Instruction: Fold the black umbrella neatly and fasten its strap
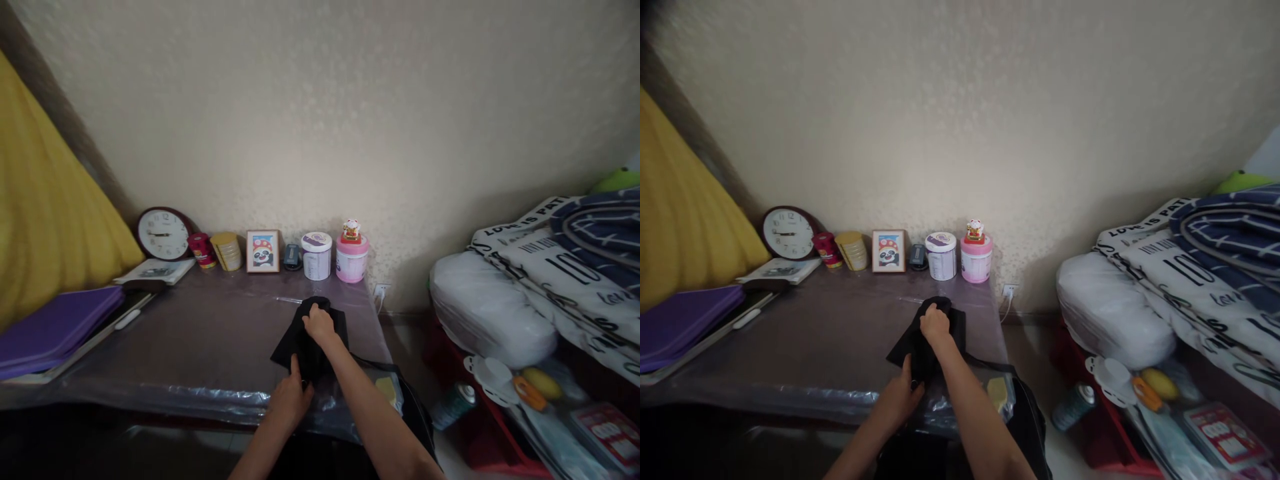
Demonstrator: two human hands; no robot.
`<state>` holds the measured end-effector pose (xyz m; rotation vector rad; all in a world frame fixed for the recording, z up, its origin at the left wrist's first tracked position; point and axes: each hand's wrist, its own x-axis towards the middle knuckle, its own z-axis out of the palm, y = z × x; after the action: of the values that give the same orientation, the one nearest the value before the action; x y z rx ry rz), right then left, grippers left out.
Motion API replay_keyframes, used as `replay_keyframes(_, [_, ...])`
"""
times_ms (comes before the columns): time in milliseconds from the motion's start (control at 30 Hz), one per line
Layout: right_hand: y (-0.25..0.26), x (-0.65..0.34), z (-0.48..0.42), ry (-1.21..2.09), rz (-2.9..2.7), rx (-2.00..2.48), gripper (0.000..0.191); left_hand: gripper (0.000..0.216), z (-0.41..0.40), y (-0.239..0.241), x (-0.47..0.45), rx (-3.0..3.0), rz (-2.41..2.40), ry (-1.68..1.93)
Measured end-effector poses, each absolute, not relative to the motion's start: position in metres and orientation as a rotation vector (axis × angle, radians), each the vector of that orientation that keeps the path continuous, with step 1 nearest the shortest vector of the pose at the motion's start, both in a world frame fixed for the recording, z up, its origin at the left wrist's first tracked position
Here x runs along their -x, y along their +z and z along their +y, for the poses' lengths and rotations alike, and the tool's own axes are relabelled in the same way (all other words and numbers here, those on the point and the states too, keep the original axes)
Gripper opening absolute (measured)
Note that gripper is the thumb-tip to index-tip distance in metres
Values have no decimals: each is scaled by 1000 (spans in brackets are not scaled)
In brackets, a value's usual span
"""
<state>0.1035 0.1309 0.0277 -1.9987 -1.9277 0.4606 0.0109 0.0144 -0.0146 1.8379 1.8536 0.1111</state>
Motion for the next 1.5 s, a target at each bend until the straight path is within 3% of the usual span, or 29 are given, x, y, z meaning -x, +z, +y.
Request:
replay_keyframes(267, [27, -101, 123, 392, -2054, 1937, 32, 68, 8, -19, -10, -1840, 1865, 192])
replay_keyframes(600, [23, -111, 125, 424, -2081, 1881, 36, 62, -16, -14, -3, -1885, 1691, 590])
replay_keyframes(867, [20, -112, 124, 428, -2044, 1832, 30, 66, 2, -4, -11, -2026, 1742, 149])
replay_keyframes(1167, [0, -142, 69, 214, -2021, 1193, 26, 64, 2, -10, -15, -2051, 1766, 149])
replay_keyframes(1500, [-17, -156, 131, 89, -1974, 1354, 31, 69, 5, -18, -18, -2017, 1810, 119])
